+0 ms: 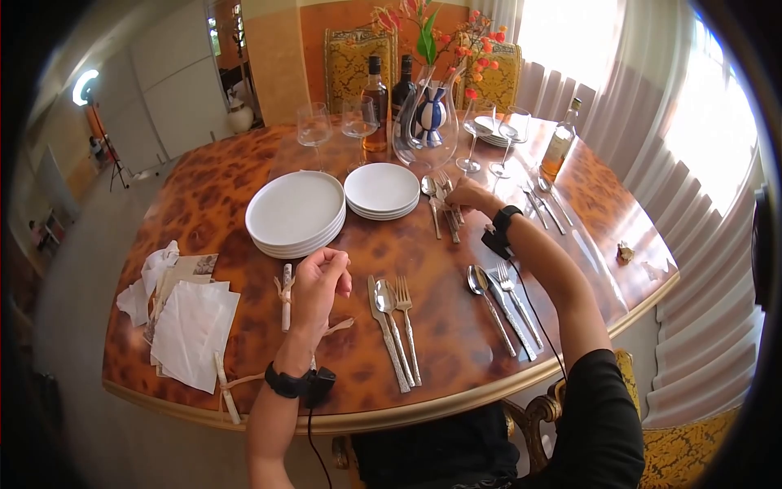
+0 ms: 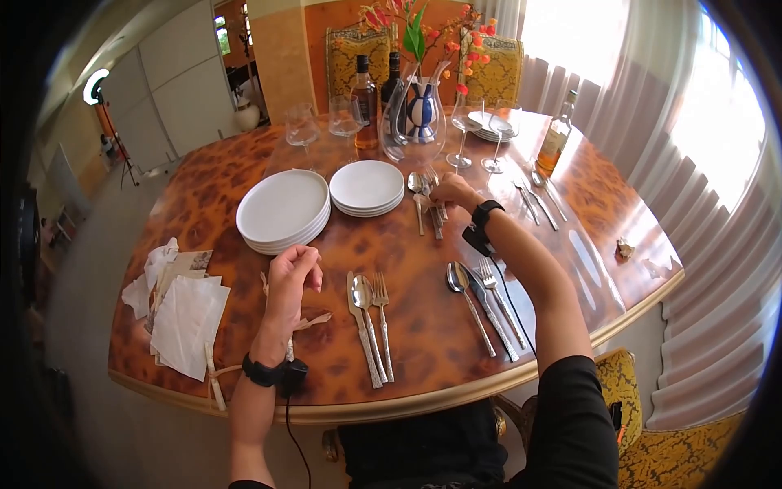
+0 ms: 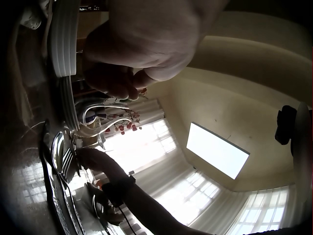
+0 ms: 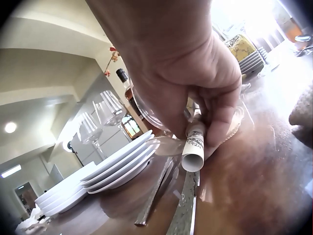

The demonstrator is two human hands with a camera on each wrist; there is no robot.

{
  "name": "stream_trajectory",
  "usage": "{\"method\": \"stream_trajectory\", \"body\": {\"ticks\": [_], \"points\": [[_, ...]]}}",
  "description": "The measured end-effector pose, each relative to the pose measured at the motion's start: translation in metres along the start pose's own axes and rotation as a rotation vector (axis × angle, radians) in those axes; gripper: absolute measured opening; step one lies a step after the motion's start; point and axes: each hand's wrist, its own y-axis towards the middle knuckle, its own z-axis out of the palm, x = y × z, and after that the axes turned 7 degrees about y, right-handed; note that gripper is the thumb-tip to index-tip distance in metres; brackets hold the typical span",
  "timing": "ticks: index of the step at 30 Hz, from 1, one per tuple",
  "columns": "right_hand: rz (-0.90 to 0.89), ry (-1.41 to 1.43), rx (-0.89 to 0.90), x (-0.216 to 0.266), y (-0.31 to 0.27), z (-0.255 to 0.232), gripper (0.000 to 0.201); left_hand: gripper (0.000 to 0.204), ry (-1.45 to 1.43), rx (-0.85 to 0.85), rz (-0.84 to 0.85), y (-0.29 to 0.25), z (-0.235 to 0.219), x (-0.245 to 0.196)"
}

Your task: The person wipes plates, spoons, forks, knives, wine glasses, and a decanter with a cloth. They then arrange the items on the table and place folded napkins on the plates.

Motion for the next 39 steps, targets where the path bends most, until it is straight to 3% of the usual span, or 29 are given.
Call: {"method": "stream_trajectory", "body": {"ticks": [4,7,10,12,16,20,23,29,32,34,36,38,39], "points": [[-0.027,0.097,0.06,-0.005,-0.006,-0.008,0.025,0.017,0.017,0.005,0.007,0.0,-0.001,0.001],[-0.005,0.029,0.036,-0.012,-0.002,-0.01,0.026,0.018,0.014,0.007,-0.004,0.0,0.0,-0.001],[-0.11,-0.155,0.034,-0.006,-0.018,-0.019,0.028,0.018,0.008,0.004,-0.003,0.0,0.0,-0.001],[-0.016,0.056,0.063,0.002,-0.031,-0.025,0.03,0.018,0.007,0.003,-0.003,-0.001,0.0,-0.002],[-0.008,0.044,0.071,0.02,-0.056,-0.047,0.029,0.018,0.02,0.0,-0.004,-0.001,0.001,-0.004],[-0.084,0.245,0.044,0.015,-0.058,-0.072,0.028,0.018,0.018,-0.001,-0.004,-0.001,0.001,-0.004],[-0.135,0.35,-0.1,0.026,-0.074,-0.088,0.033,0.018,0.026,0.009,-0.004,-0.001,0.001,-0.003],[-0.148,0.171,-0.246,0.021,-0.06,-0.095,0.037,0.016,0.014,0.005,-0.021,-0.001,0.003,-0.001],[-0.15,0.017,-0.141,-0.019,-0.022,-0.069,0.042,0.016,0.023,0.006,-0.009,0.001,0.0,0.002],[-0.023,0.01,-0.069,-0.017,-0.039,-0.051,0.047,0.016,-0.002,0.002,-0.003,0.001,-0.002,0.001],[-0.074,-0.231,-0.082,-0.018,-0.041,-0.046,0.046,0.016,-0.009,-0.008,-0.008,0.001,-0.003,0.0],[-0.179,-0.446,-0.219,-0.022,-0.038,-0.044,0.041,0.017,-0.006,0.006,-0.019,-0.001,-0.003,-0.003],[-0.321,-0.511,-0.3,-0.025,-0.04,-0.046,0.038,0.017,-0.003,0.006,-0.031,-0.001,-0.002,-0.003]]}}
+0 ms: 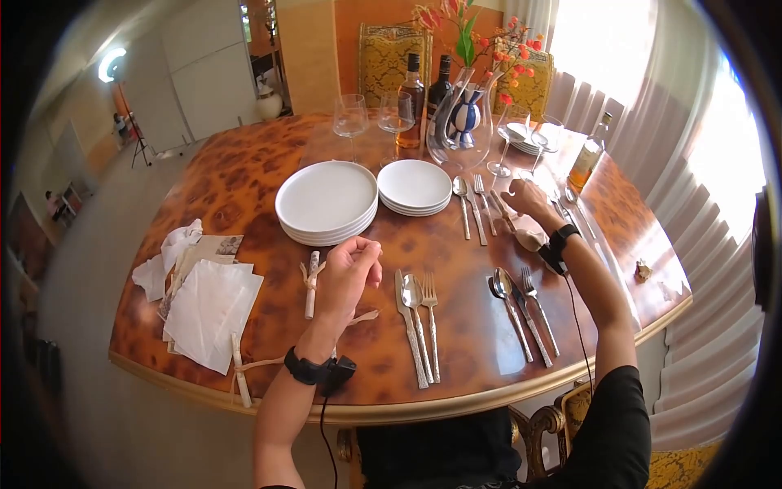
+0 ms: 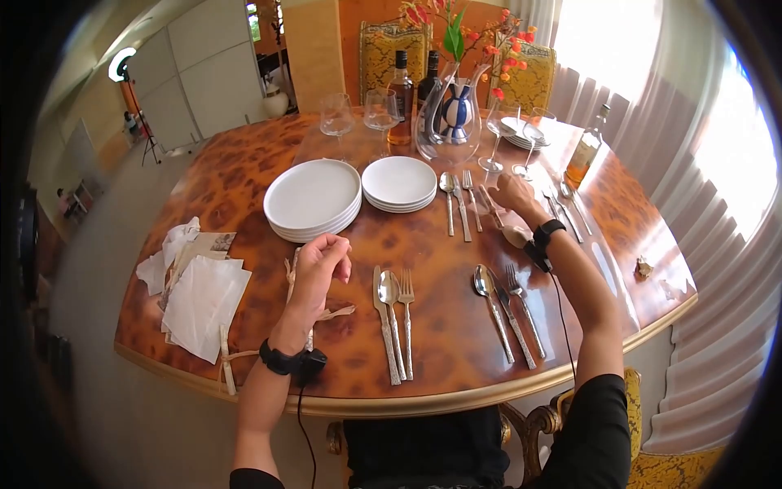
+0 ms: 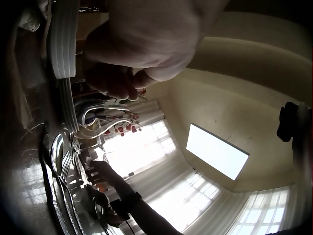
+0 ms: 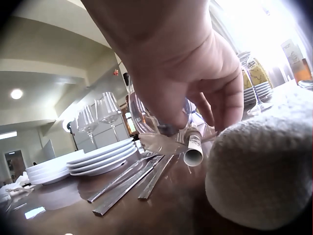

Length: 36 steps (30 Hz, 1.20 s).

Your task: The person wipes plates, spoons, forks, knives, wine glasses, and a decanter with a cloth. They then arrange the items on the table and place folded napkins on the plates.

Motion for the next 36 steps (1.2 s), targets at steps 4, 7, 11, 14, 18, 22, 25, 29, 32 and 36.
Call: {"method": "stream_trajectory", "body": {"ticks": [4,7,11,14,18,22,25,29,32,36], "points": [[-0.02,0.163,-0.102,0.018,-0.011,-0.018,0.028,0.016,0.015,0.006,-0.001,-0.001,0.002,0.001],[-0.012,0.286,-0.019,0.042,-0.023,-0.032,0.028,0.014,0.043,-0.002,0.016,-0.001,0.003,-0.002],[0.031,0.892,0.334,0.086,-0.028,-0.014,0.036,0.025,0.019,-0.033,0.052,0.006,-0.006,-0.003],[0.017,1.099,0.457,0.151,-0.022,0.012,0.037,0.027,0.009,-0.081,0.064,0.012,-0.011,0.0],[0.108,1.042,0.588,0.238,-0.01,0.042,0.074,0.023,-0.014,-0.154,0.059,0.015,-0.018,0.002],[0.117,1.007,0.729,0.272,-0.012,0.049,0.067,0.02,-0.025,-0.178,0.053,0.011,-0.019,-0.007],[0.073,0.999,0.752,0.267,-0.007,0.062,0.053,0.019,-0.037,-0.137,0.053,0.009,-0.018,-0.007],[0.209,1.007,0.693,0.271,-0.011,0.056,0.035,0.019,-0.032,-0.102,0.055,0.008,-0.013,-0.004],[0.218,0.979,0.731,0.274,-0.012,0.044,0.032,0.02,-0.028,-0.09,0.057,0.009,-0.014,-0.004],[0.238,0.963,0.7,0.282,-0.008,0.052,0.031,0.019,-0.031,-0.109,0.092,0.016,-0.025,0.002]]}}
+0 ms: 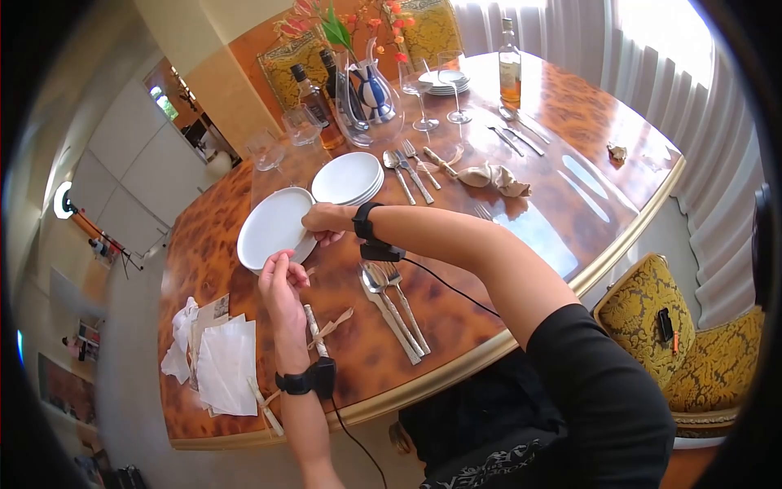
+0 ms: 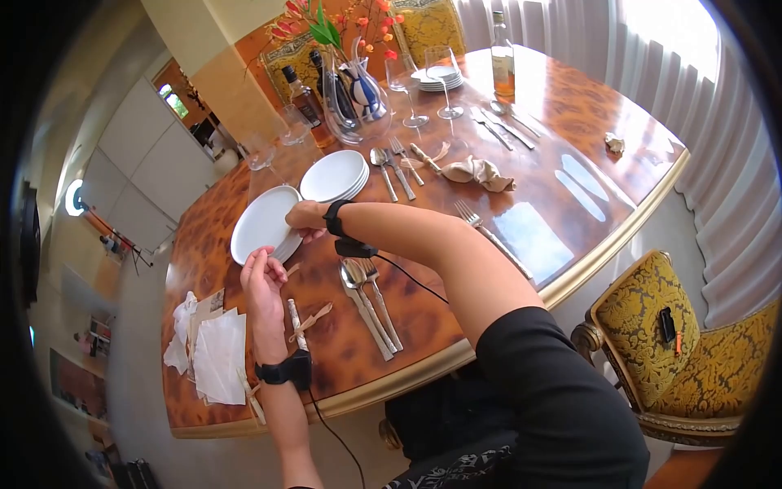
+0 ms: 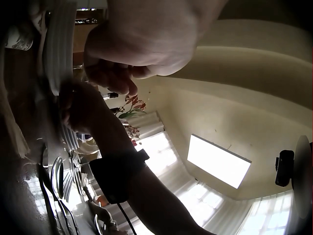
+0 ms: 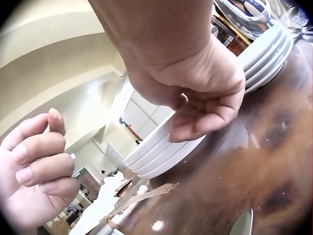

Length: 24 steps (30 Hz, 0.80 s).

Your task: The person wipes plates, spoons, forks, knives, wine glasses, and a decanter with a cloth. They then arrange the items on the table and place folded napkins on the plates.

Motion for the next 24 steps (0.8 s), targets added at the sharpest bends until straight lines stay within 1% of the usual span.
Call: {"method": "stream_trajectory", "body": {"ticks": [1,3,5,6,7,8,9,10,11,13,16,17,19,20,21,23,24], "points": [[0.001,0.022,-0.044,0.001,0.004,0.001,0.031,0.019,0.006,-0.016,0.007,0.002,-0.003,-0.001],[-0.022,0.029,-0.024,-0.001,0.006,-0.001,0.031,0.017,-0.036,-0.044,-0.015,0.002,-0.005,-0.005],[-0.004,0.035,-0.019,-0.002,0.009,-0.004,0.031,0.018,-0.036,-0.059,0.012,0.004,-0.014,-0.008],[0.009,0.082,-0.014,-0.003,0.012,-0.005,0.031,0.018,-0.024,-0.108,-0.061,0.01,-0.018,-0.009],[-0.018,0.13,-0.034,-0.008,0.014,-0.006,0.03,0.019,-0.015,-0.157,-0.133,0.018,-0.023,-0.009],[-0.053,0.151,-0.04,-0.01,0.011,-0.008,0.03,0.019,0.002,-0.115,-0.181,0.029,-0.037,-0.002],[-0.088,0.173,-0.047,-0.012,0.008,-0.008,0.029,0.019,0.012,-0.112,-0.169,0.033,-0.044,-0.005],[-0.127,0.276,-0.085,-0.015,0.006,-0.008,0.032,0.019,0.062,-0.111,-0.206,0.036,-0.05,-0.007],[-0.139,0.284,-0.083,-0.017,0.007,-0.009,0.032,0.019,0.111,-0.114,-0.243,0.039,-0.058,-0.008],[-0.206,0.382,-0.047,-0.02,0.011,-0.011,0.036,0.018,0.151,-0.091,-0.24,0.044,-0.075,-0.013],[-0.254,0.397,-0.042,-0.017,0.007,-0.012,0.039,0.02,0.316,-0.147,-0.208,0.045,-0.087,-0.02],[-0.279,0.394,-0.051,-0.017,0.005,-0.013,0.039,0.02,0.319,-0.144,-0.21,0.048,-0.094,-0.017],[-0.301,0.416,-0.075,-0.012,-0.015,-0.02,0.041,0.021,0.473,-0.24,-0.255,0.056,-0.105,-0.002],[-0.322,0.441,-0.093,-0.012,-0.03,-0.026,0.042,0.025,0.504,-0.247,-0.289,0.062,-0.114,0.01],[-0.295,0.438,-0.114,-0.015,-0.044,-0.036,0.042,0.032,0.584,-0.234,-0.355,0.065,-0.119,0.015],[-0.355,0.376,-0.091,-0.018,-0.072,-0.064,0.041,0.038,0.642,-0.251,-0.415,0.077,-0.132,0.034],[-0.37,0.419,-0.1,-0.021,-0.091,-0.082,0.039,0.04,0.674,-0.214,-0.425,0.081,-0.135,0.037]]}}
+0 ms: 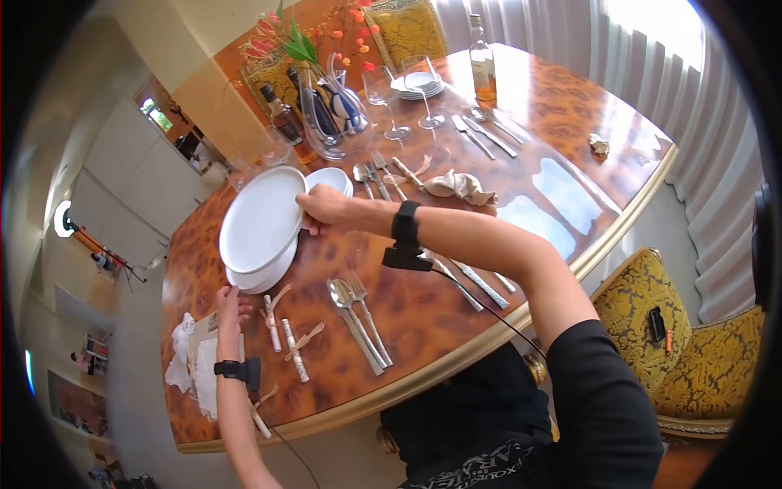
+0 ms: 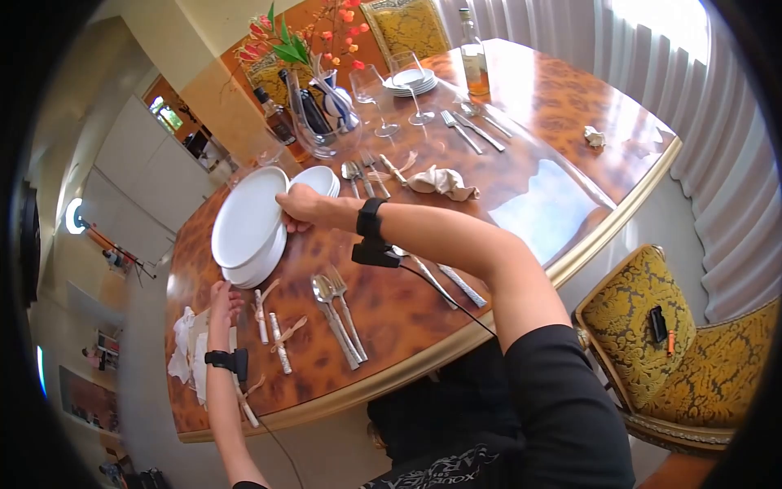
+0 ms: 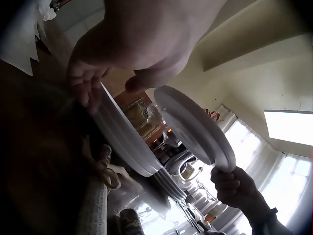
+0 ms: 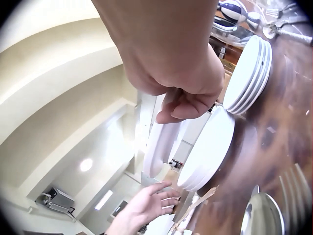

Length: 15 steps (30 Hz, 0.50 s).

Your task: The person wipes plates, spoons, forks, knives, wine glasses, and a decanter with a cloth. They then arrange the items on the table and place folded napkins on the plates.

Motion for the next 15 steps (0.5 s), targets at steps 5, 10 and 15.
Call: {"method": "stream_trajectory", "body": {"ticks": [5,10,15], "points": [[-0.08,0.147,-0.195,0.052,-0.112,-0.111,0.028,0.036,0.162,0.13,0.006,0.008,0.009,-0.006],[-0.175,0.129,-0.498,0.067,-0.225,-0.224,0.016,0.039,0.384,0.043,0.03,0.017,0.005,-0.01],[-0.22,0.027,-0.832,0.057,-0.307,-0.299,0.021,0.044,0.86,-0.378,0.595,-0.013,0.022,-0.055]]}}
